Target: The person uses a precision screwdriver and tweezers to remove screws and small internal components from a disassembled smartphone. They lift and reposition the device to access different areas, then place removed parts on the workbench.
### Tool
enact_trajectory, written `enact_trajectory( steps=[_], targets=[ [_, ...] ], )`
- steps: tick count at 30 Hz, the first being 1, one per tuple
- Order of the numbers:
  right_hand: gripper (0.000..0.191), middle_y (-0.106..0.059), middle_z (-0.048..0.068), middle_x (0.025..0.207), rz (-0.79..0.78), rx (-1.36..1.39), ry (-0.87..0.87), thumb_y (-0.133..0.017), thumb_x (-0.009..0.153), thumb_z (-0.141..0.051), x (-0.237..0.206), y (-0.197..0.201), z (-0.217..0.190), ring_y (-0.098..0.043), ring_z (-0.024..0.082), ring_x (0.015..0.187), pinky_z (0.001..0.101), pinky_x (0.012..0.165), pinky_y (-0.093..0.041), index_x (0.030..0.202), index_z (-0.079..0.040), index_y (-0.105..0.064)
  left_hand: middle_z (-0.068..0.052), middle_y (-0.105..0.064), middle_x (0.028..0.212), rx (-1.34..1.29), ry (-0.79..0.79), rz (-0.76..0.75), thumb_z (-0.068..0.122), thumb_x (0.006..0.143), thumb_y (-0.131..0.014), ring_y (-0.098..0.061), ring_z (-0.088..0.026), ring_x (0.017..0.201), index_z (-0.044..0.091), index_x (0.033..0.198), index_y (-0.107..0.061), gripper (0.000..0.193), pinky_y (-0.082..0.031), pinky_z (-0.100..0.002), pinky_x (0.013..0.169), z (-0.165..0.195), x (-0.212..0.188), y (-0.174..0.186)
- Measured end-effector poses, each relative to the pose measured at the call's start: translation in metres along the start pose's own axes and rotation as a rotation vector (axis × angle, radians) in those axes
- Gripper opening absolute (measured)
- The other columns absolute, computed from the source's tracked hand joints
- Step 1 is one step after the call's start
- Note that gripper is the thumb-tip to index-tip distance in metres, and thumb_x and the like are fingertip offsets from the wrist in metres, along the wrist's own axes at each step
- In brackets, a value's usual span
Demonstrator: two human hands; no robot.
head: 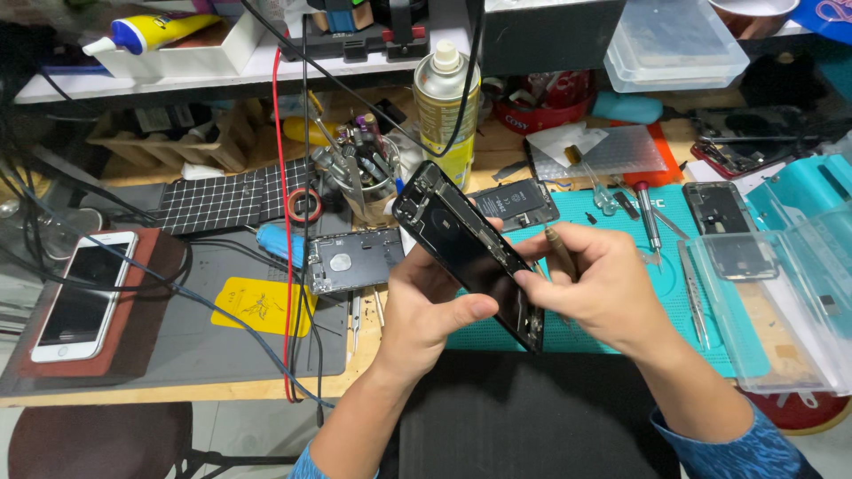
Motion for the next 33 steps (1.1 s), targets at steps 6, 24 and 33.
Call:
enact_trajectory(
  steps=[6,24,33],
  targets=[
    [0.022,-0.039,-0.010,0.052,0.002,-0.127,0.030,-0.082,0.077,-0.007,0.000,0.000,-0.006,-0.032,0.000,0.050,0.0216,0.047,-0.027,0.098,-0.003,-0.078,-0.015,-0.063,0.145,-0.150,0.083,-0.041,0.009,0.081,-0.089,-0.061,-0.027,0.134,-0.004,0.141,-0.058,0.069,-0.045,-0.043,0.121,-0.010,0.005,0.008],
    [0.026,-0.068,0.000,0.074,0.170,0.076,0.076,-0.076,0.088,-0.005,-0.003,0.009,-0.008,-0.060,0.004,0.059,0.0212,0.052,-0.047,0.112,0.003,-0.071,-0.019,-0.071,0.119,-0.272,0.366,-0.021,0.013,0.106,-0.058,-0.071,-0.026,0.105,-0.009,0.135,-0.058,0.036,-0.059,-0.040,0.093,-0.035,-0.007,-0.005],
    [0.015,-0.072,0.002,0.086,0.229,0.077,0.133,-0.076,0.092,-0.003,-0.003,0.014,-0.008,-0.061,0.003,0.074,0.0187,0.066,-0.049,0.105,0.004,-0.074,-0.009,-0.073,0.113,-0.046,0.332,0.020,0.013,0.102,-0.063,-0.071,-0.015,0.099,-0.004,0.128,-0.064,0.031,-0.059,-0.031,0.088,-0.038,-0.009,-0.007]
  ],
)
Point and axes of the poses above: each hand's wrist, its own x-axis towards the middle knuckle, its own y-axis out of the back of the hand, z = x × y, the point moved 6 cm from there along x, towards the middle knuckle
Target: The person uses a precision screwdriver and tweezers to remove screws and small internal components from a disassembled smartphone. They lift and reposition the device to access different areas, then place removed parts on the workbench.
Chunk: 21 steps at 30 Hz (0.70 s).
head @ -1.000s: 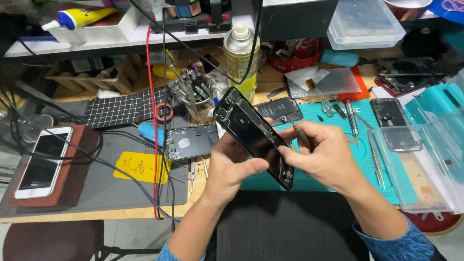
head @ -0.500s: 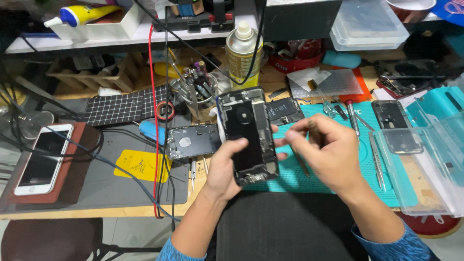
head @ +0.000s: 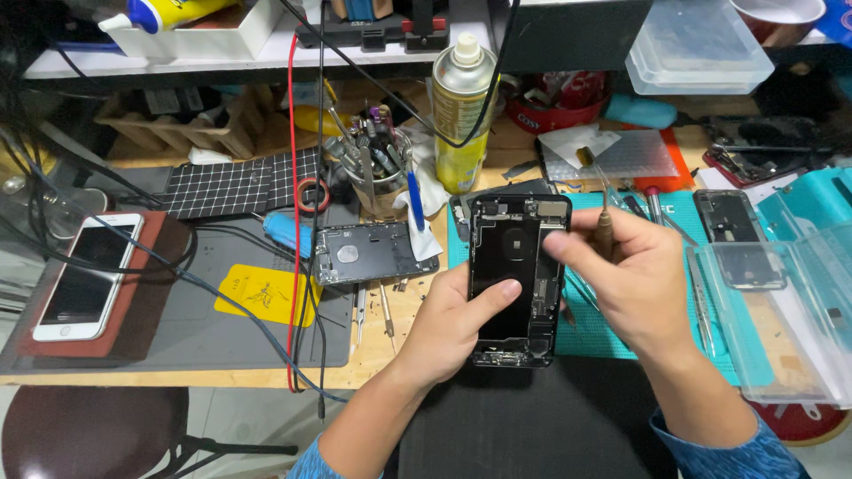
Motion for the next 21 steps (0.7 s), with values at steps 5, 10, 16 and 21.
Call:
enact_trajectory(
  steps=[5,10,16,21],
  targets=[
    [0.013,-0.068,0.004,0.078,0.002,-0.107,-0.050,-0.081,0.088,-0.001,-0.006,-0.005,0.006,-0.054,0.004,0.066,0.0206,0.056,-0.040,0.097,0.005,-0.074,-0.005,-0.069,0.092,0.441,-0.161,0.236,0.015,0.100,-0.069,-0.060,-0.010,0.083,-0.008,0.105,-0.068,0.024,-0.052,-0.028,0.072,0.011,0.010,0.010],
    [0.012,-0.073,0.002,0.083,0.007,-0.022,-0.015,-0.078,0.089,-0.002,-0.008,-0.005,0.007,-0.060,0.003,0.069,0.0187,0.059,-0.046,0.097,0.003,-0.073,0.001,-0.047,0.065,0.720,-0.336,0.481,0.023,0.115,-0.054,-0.039,-0.005,0.063,-0.002,0.088,-0.062,0.038,-0.035,-0.025,0.055,0.033,0.004,0.026],
    [0.012,-0.073,0.001,0.086,-0.013,-0.007,0.007,-0.077,0.089,-0.003,-0.009,-0.003,0.007,-0.062,0.002,0.072,0.0175,0.062,-0.048,0.098,0.003,-0.072,-0.002,-0.072,0.081,0.875,-0.538,0.474,0.018,0.106,-0.061,-0.069,-0.002,0.073,-0.001,0.111,-0.071,0.022,-0.053,-0.023,0.065,0.051,-0.004,0.014],
    [0.011,-0.067,-0.001,0.077,0.001,-0.095,0.019,-0.079,0.089,-0.003,-0.014,0.001,0.007,-0.052,0.001,0.064,0.0182,0.054,-0.038,0.097,0.002,-0.074,-0.001,-0.075,0.098,0.486,-0.479,0.343,0.009,0.102,-0.066,-0.068,-0.005,0.089,-0.001,0.122,-0.069,0.022,-0.056,-0.022,0.081,0.056,-0.001,0.012]
  ],
)
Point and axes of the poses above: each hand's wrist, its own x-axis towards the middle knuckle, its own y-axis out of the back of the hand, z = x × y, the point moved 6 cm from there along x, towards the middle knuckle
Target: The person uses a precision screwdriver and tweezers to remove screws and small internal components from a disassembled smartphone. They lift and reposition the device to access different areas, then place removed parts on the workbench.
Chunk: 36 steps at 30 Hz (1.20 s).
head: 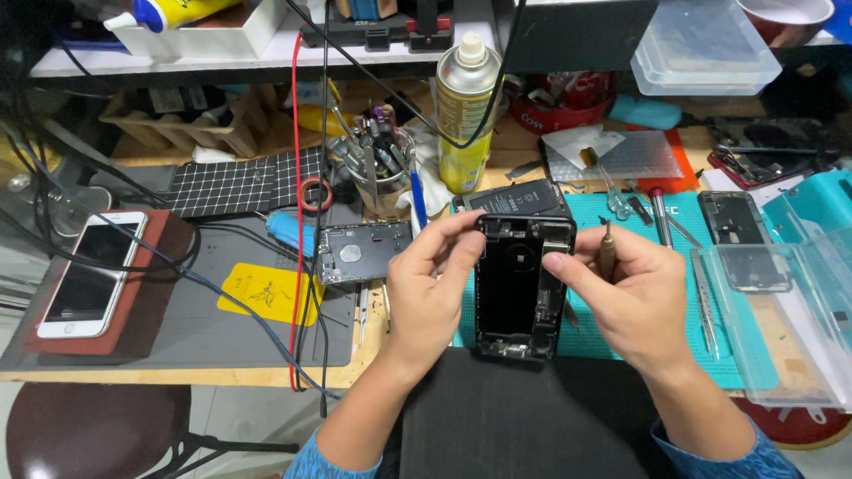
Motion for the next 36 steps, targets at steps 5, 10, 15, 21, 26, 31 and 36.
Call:
enact_trajectory(
  steps=[5,10,15,21,26,31,36],
  targets=[
    [0.010,-0.068,-0.001,0.074,-0.039,-0.006,0.014,-0.079,0.088,-0.004,-0.003,-0.001,-0.001,-0.052,0.001,0.059,0.0185,0.050,-0.038,0.095,0.001,-0.074,0.001,-0.072,0.088,-0.023,0.033,0.001,0.006,0.094,-0.075,-0.065,-0.004,0.080,-0.001,0.105,-0.069,0.014,-0.052,-0.020,0.071,0.004,0.003,-0.002],
    [0.011,-0.071,-0.002,0.079,-0.065,0.093,-0.030,-0.078,0.087,-0.004,0.001,-0.005,0.001,-0.057,0.001,0.065,0.0184,0.055,-0.043,0.095,0.000,-0.073,0.004,-0.069,0.080,0.086,0.024,0.018,0.015,0.101,-0.068,-0.056,-0.001,0.072,0.000,0.100,-0.070,0.015,-0.045,-0.019,0.061,0.006,0.004,-0.004],
    [0.012,-0.068,-0.001,0.076,-0.048,0.059,-0.082,-0.080,0.087,-0.006,0.002,-0.006,0.006,-0.055,0.002,0.063,0.0202,0.054,-0.041,0.094,0.001,-0.073,-0.003,-0.055,0.074,0.212,0.164,-0.009,0.026,0.111,-0.059,-0.043,-0.008,0.069,-0.003,0.099,-0.070,0.034,-0.039,-0.025,0.061,0.000,0.010,-0.007],
    [0.018,-0.064,-0.004,0.080,0.002,0.213,-0.162,-0.078,0.091,-0.011,0.014,-0.006,0.022,-0.056,0.003,0.067,0.0229,0.055,-0.046,0.101,0.000,-0.068,-0.019,-0.069,0.115,-0.740,0.806,-0.379,0.010,0.098,-0.053,-0.072,-0.026,0.101,-0.003,0.138,-0.051,0.042,-0.059,-0.036,0.086,-0.023,-0.014,-0.041],
    [0.024,-0.062,0.005,0.092,0.160,-0.381,0.100,-0.068,0.100,-0.014,0.024,0.049,0.021,-0.056,0.015,0.075,0.0322,0.065,-0.045,0.119,0.001,-0.071,-0.025,-0.071,0.117,-0.744,0.848,-0.489,0.013,0.092,-0.055,-0.073,-0.035,0.102,-0.008,0.134,-0.051,0.047,-0.062,-0.044,0.089,-0.048,-0.015,-0.058],
    [0.023,-0.066,0.020,0.092,0.152,-0.884,0.105,-0.075,0.088,-0.015,0.000,0.096,0.042,-0.065,0.038,0.085,0.0467,0.074,-0.051,0.108,-0.004,-0.077,-0.008,-0.064,0.094,-0.568,0.936,-0.412,0.036,0.096,-0.060,-0.071,-0.020,0.084,0.010,0.139,-0.052,0.051,-0.062,-0.039,0.077,-0.077,-0.016,-0.085],
    [0.026,-0.071,0.022,0.092,0.095,-0.988,-0.109,-0.078,0.081,-0.018,-0.014,0.099,0.066,-0.068,0.042,0.086,0.0513,0.077,-0.052,0.101,-0.002,-0.074,-0.004,-0.062,0.088,-0.450,0.969,-0.475,0.049,0.092,-0.063,-0.065,-0.014,0.071,0.007,0.129,-0.054,0.057,-0.058,-0.035,0.062,-0.088,-0.025,-0.121]
  ],
)
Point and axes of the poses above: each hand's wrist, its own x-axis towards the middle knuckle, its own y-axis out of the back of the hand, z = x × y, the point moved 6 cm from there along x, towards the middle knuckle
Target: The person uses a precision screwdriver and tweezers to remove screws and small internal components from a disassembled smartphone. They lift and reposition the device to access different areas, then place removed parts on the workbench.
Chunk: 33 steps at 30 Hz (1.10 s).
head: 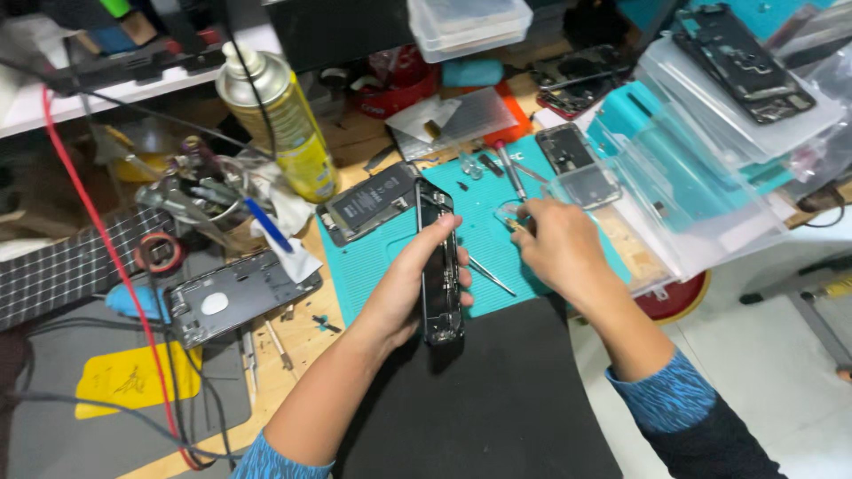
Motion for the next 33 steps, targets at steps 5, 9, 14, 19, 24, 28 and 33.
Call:
enact_trajectory(
  steps=[5,9,14,19,24,28,33],
  targets=[
    [0.025,-0.072,0.023,0.087,-0.140,-0.073,-0.080,-0.077,0.089,-0.030,0.006,-0.004,0.003,-0.069,0.042,0.086,0.0514,0.080,-0.053,0.094,-0.006,-0.075,-0.008,-0.059,0.088,0.232,-0.122,0.065,0.047,0.093,-0.068,-0.062,-0.016,0.071,0.002,0.126,-0.053,0.058,-0.053,-0.035,0.061,0.003,0.003,-0.005],
    [0.027,-0.071,0.025,0.094,0.073,-0.036,0.204,-0.075,0.089,-0.026,0.050,-0.002,-0.020,-0.067,0.045,0.086,0.0539,0.075,-0.053,0.096,-0.001,-0.073,-0.012,-0.058,0.097,1.016,-0.694,0.352,0.044,0.079,-0.081,-0.063,-0.026,0.085,0.003,0.138,-0.057,0.076,-0.051,-0.039,0.071,0.043,-0.032,-0.008],
    [0.028,-0.071,0.025,0.092,0.056,-0.078,0.238,-0.077,0.084,-0.029,0.114,-0.035,-0.043,-0.068,0.045,0.088,0.0546,0.077,-0.053,0.093,-0.002,-0.076,-0.014,-0.055,0.104,1.552,-1.021,0.598,0.040,0.062,-0.092,-0.059,-0.033,0.094,0.002,0.142,-0.051,0.097,-0.048,-0.047,0.077,0.065,-0.077,-0.019],
    [0.024,-0.073,0.027,0.095,-0.080,-0.244,0.086,-0.074,0.087,-0.025,0.132,-0.049,-0.045,-0.070,0.042,0.093,0.0509,0.086,-0.055,0.092,-0.001,-0.077,-0.012,-0.055,0.106,1.602,-1.079,0.653,0.035,0.065,-0.092,-0.058,-0.031,0.098,0.002,0.145,-0.050,0.096,-0.046,-0.044,0.082,0.072,-0.102,-0.012],
    [0.022,-0.071,0.024,0.098,0.200,-0.017,0.284,-0.070,0.096,-0.017,0.112,0.006,-0.068,-0.069,0.041,0.094,0.0490,0.086,-0.054,0.103,0.004,-0.069,-0.014,-0.054,0.106,1.600,-1.050,0.656,0.033,0.063,-0.091,-0.057,-0.032,0.099,0.001,0.145,-0.050,0.097,-0.046,-0.044,0.083,0.077,-0.110,-0.001],
    [0.029,-0.070,0.013,0.099,0.102,0.312,0.577,-0.057,0.099,-0.003,0.062,0.050,-0.099,-0.068,0.028,0.090,0.0372,0.079,-0.052,0.126,-0.001,-0.065,-0.015,-0.054,0.107,1.557,-1.021,0.616,0.033,0.061,-0.091,-0.057,-0.033,0.100,0.000,0.144,-0.050,0.099,-0.046,-0.045,0.083,0.081,-0.114,0.004],
    [0.028,-0.060,0.007,0.082,-0.002,0.328,0.710,-0.066,0.095,-0.004,0.031,0.073,-0.133,-0.056,0.022,0.079,0.0348,0.072,-0.046,0.122,-0.006,-0.073,-0.015,-0.055,0.107,1.564,-0.959,0.579,0.033,0.059,-0.091,-0.058,-0.033,0.101,0.000,0.144,-0.051,0.100,-0.046,-0.045,0.085,0.083,-0.120,0.008]
  ],
)
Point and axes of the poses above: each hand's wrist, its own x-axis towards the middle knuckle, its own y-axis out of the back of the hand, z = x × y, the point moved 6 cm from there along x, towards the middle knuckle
